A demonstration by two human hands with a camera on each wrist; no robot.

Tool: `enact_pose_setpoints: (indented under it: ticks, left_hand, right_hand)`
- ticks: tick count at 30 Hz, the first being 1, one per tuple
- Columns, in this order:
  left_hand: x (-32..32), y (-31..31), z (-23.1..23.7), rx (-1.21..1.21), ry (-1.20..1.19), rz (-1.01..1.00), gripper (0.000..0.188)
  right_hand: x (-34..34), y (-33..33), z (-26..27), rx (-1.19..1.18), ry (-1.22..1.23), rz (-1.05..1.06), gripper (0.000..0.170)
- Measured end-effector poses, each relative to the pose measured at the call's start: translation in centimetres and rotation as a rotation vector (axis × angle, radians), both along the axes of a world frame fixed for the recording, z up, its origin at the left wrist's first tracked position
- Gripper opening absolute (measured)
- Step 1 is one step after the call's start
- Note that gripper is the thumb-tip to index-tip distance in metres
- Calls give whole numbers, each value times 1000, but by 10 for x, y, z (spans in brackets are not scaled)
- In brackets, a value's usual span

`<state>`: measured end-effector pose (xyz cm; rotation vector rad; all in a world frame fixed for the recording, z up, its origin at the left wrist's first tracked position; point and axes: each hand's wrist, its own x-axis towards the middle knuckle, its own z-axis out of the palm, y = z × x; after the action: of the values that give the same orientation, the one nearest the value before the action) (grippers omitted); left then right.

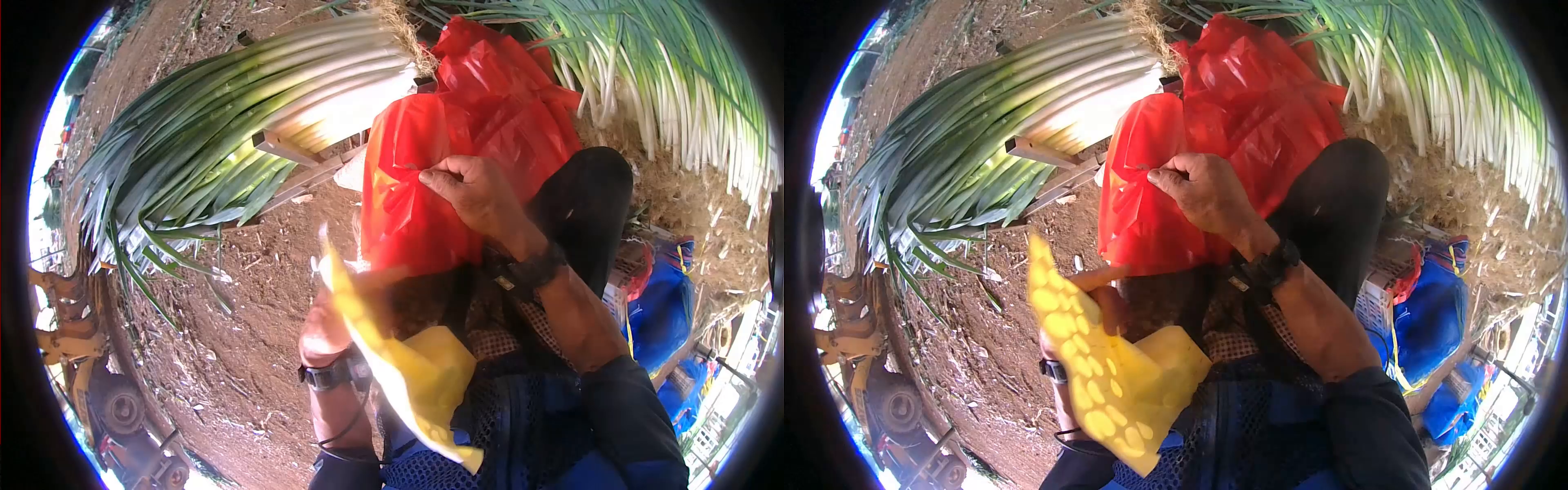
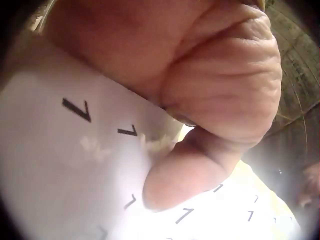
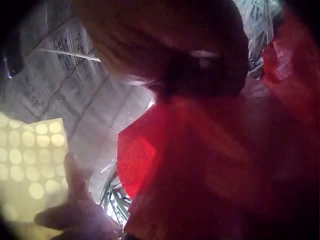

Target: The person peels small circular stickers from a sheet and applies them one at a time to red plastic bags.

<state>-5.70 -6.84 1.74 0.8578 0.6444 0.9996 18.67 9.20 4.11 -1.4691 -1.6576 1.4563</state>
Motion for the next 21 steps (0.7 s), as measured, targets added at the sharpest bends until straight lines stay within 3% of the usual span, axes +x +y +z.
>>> enact_pose_setpoints:
  ticks: [5, 8, 11, 14, 16, 18, 21]
  left_hand:
    - [22, 7, -6, -334, 182, 98, 48]
    - [31, 21, -6, -250, 227, 104, 56]
    - [48, 37, 10, -156, 250, 170, 64]
    - [50, 42, 13, -150, 362, 152, 66]
    - [40, 34, -2, -235, 445, 95, 66]
    - [30, 20, -19, -255, 476, 52, 54]
    - [28, 13, -21, -124, 497, 94, 40]
  right_hand:
    - [0, 0, -8, 181, 35, 54, 32]
    - [-1, -11, -8, 443, -36, 80, 41]
    - [-2, -18, -1, 806, -302, 274, 44]
    - [-13, -25, -9, 784, -336, 245, 37]
    - [-12, -24, -8, 712, -258, 218, 21]
    - [-10, -20, -11, 598, -200, 220, 9]
    - [-11, -12, -19, 354, 130, -7, 18]
